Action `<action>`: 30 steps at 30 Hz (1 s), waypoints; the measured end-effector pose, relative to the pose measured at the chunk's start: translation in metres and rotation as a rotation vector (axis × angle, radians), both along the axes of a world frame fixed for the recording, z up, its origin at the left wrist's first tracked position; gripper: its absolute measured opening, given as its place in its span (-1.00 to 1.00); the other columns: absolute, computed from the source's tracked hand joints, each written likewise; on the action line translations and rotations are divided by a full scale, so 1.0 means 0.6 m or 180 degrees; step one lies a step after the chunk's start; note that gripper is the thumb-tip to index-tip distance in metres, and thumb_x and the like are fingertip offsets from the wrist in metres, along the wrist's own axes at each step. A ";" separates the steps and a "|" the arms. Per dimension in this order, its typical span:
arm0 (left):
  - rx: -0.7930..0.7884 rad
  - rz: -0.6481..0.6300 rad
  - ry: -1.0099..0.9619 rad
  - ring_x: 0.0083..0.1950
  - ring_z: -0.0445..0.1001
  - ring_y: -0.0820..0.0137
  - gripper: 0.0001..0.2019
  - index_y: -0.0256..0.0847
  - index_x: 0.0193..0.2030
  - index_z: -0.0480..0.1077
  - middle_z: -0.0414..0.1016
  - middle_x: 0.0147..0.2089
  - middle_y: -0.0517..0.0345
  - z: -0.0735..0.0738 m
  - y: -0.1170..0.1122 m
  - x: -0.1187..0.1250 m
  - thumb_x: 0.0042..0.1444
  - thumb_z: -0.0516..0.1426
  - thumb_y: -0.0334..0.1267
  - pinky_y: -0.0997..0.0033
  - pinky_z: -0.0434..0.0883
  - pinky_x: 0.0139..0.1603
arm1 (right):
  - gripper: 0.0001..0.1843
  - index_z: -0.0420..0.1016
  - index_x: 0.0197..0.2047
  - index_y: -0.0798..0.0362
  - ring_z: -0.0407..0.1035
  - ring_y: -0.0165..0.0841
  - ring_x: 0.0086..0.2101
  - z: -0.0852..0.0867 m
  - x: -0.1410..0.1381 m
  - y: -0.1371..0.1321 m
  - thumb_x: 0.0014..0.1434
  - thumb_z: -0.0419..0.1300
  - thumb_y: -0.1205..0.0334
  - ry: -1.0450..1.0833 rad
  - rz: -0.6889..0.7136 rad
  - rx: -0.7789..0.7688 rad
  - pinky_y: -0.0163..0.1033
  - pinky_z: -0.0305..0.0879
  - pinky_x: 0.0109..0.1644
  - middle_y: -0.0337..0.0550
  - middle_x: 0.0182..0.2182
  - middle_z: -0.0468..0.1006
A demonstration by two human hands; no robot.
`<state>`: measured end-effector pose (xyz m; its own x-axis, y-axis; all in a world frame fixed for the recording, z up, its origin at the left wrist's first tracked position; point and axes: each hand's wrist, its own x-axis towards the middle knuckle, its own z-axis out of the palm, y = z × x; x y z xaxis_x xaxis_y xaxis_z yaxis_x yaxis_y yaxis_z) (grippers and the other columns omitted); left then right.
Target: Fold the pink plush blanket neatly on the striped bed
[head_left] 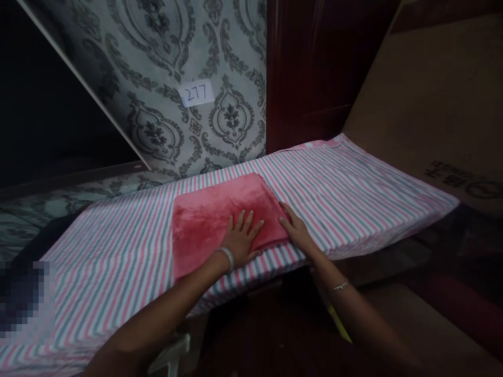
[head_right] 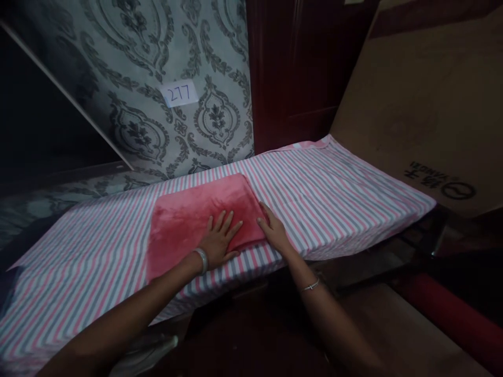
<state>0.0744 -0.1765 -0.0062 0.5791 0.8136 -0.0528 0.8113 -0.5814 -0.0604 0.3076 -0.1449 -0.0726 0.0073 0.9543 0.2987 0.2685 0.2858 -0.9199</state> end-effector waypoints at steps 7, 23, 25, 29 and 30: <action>0.0128 -0.0164 -0.0108 0.58 -0.23 -0.21 -0.09 -0.09 0.57 -0.10 -0.21 0.60 -0.26 0.002 -0.008 -0.012 0.20 0.21 0.11 -0.44 -0.10 0.44 | -0.21 0.34 0.38 -0.02 0.25 -0.08 0.30 0.004 0.001 0.003 0.23 0.15 -0.29 0.0068 -0.0042 0.0027 0.09 0.11 0.42 -0.02 0.29 0.40; 0.1007 0.0696 -0.0257 0.55 0.02 -0.07 -0.26 -0.12 0.47 0.21 0.10 0.51 -0.18 -0.025 -0.140 -0.160 0.13 -0.01 -0.57 -0.47 -0.04 0.45 | -0.10 0.30 0.40 0.05 0.43 -0.11 0.08 0.004 0.007 0.005 0.15 0.22 -0.32 0.0333 0.0029 -0.0242 0.08 0.32 0.26 -0.01 0.10 0.55; 0.1080 0.0850 -0.0434 0.55 0.01 -0.08 -0.28 -0.14 0.46 0.22 0.11 0.51 -0.20 -0.029 -0.153 -0.174 0.13 0.00 -0.56 -0.49 -0.11 0.46 | -0.10 0.31 0.39 0.06 0.43 -0.10 0.09 0.002 0.008 0.006 0.15 0.22 -0.32 0.0318 0.0030 -0.0233 0.08 0.30 0.27 0.00 0.12 0.54; 0.1308 0.1329 -0.1431 0.58 -0.14 -0.10 -0.28 -0.18 0.46 0.21 -0.02 0.56 -0.23 -0.047 -0.175 -0.199 0.11 0.10 -0.48 -0.39 -0.12 0.49 | -0.11 0.34 0.37 0.07 0.41 -0.08 0.13 0.003 0.007 0.007 0.12 0.25 -0.29 0.0445 0.0046 -0.0288 0.05 0.29 0.29 0.01 0.17 0.52; 0.1362 0.1504 -0.1880 0.59 -0.18 -0.09 -0.24 -0.20 0.48 0.16 -0.08 0.58 -0.24 -0.054 -0.177 -0.203 0.08 0.15 -0.43 -0.32 -0.08 0.51 | -0.11 0.35 0.37 0.05 0.42 -0.07 0.12 0.005 0.007 0.008 0.10 0.27 -0.28 0.0528 0.0079 -0.0356 0.05 0.31 0.28 0.01 0.16 0.53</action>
<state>-0.0474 -0.2830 -0.0384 0.0115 0.8570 0.5152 0.9295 -0.1991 0.3104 0.3117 -0.1401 -0.0696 0.0236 0.9820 0.1874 0.1047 0.1840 -0.9773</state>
